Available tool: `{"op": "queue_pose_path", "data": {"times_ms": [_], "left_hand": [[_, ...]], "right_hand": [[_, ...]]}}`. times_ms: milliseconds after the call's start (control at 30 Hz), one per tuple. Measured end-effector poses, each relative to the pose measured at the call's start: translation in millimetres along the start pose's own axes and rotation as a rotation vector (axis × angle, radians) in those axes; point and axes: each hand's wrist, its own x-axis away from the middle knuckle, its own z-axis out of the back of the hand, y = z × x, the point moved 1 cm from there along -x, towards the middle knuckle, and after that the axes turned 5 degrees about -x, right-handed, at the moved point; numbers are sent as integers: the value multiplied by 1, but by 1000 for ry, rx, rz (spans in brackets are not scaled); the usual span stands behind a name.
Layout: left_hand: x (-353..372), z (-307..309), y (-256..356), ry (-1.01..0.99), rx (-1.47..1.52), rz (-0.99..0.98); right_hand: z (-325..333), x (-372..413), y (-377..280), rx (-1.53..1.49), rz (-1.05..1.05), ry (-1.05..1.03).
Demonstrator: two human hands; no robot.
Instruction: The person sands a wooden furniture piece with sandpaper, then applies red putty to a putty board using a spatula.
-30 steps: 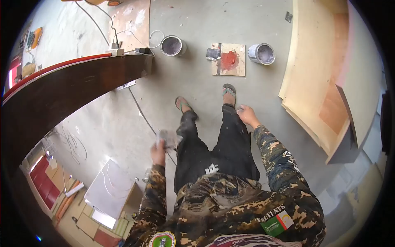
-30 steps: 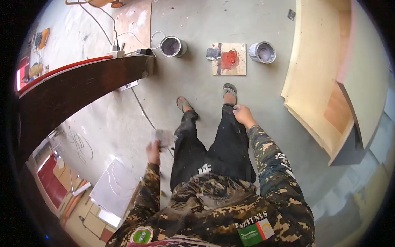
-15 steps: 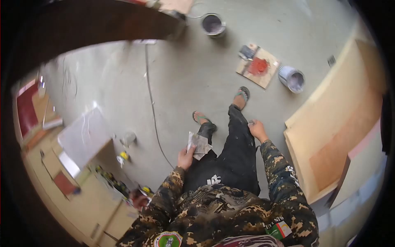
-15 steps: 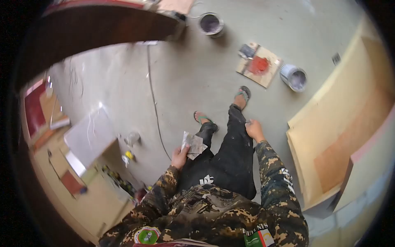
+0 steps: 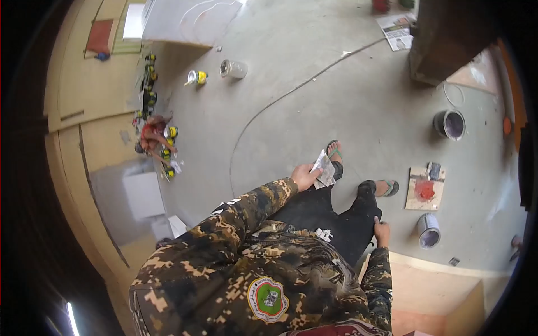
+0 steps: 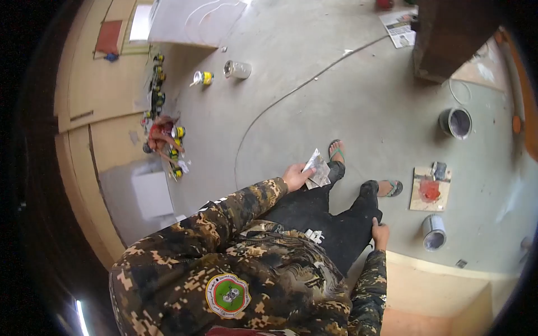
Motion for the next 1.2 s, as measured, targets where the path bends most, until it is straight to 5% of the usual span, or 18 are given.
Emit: {"op": "queue_pose_path", "data": {"times_ms": [133, 333, 400, 467, 567, 700, 900, 1033, 1200], "left_hand": [[-9, 30, -46, 61, 116, 28], [-19, 92, -113, 171, 131, 66], [-23, 108, -134, 160, 230, 224], [-27, 111, -161, 215, 275, 208], [-33, 106, -196, 250, 324, 240], [-29, 110, -198, 193, 327, 203], [-40, 97, -163, 212, 279, 194], [-46, 88, -134, 36, 163, 83], [-27, 75, -102, 92, 575, 236]], "right_hand": [[-18, -2, -23, -148, -261, -171], [-38, 0, -67, 120, -12, -143], [-49, -6, -61, 151, 125, -36], [-44, -15, -69, 464, 311, -181], [-26, -12, -93, 529, 350, -211], [0, -2, -127, 626, 295, -369], [8, 14, -155, 599, 319, -179], [0, 26, -145, 422, 189, -136], [4, 41, -140, 110, 109, -65]]}}
